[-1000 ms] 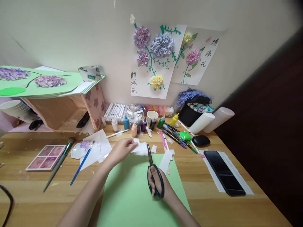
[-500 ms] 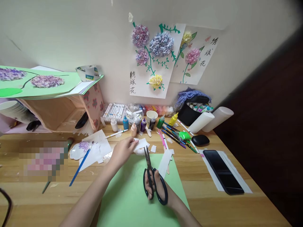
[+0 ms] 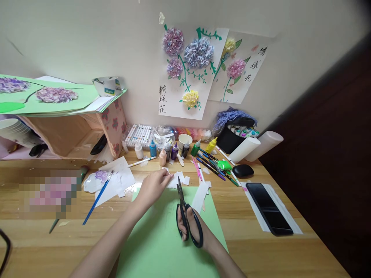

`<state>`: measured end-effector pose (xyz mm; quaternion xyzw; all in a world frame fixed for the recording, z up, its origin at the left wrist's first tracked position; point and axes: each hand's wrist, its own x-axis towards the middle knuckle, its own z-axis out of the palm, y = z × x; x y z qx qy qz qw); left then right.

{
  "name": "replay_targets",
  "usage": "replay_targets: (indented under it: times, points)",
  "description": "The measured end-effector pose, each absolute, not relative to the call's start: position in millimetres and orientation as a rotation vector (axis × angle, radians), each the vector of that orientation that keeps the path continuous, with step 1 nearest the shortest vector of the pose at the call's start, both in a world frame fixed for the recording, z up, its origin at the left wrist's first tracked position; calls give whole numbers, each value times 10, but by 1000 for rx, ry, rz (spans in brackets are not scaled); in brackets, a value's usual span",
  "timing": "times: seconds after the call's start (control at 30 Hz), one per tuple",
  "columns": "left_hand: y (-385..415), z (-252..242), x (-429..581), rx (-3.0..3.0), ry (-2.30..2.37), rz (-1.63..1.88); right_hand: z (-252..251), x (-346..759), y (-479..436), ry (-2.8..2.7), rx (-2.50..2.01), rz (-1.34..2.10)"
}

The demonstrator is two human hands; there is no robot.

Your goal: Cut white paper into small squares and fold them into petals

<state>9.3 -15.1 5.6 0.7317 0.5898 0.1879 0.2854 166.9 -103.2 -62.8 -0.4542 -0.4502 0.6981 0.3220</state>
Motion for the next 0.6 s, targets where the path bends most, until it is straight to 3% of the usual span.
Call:
replay_targets:
  times: [0.6]
  points:
    - [-119, 46, 81, 1892, 1582, 535, -659, 1605, -1011, -1202, -1393, 1694]
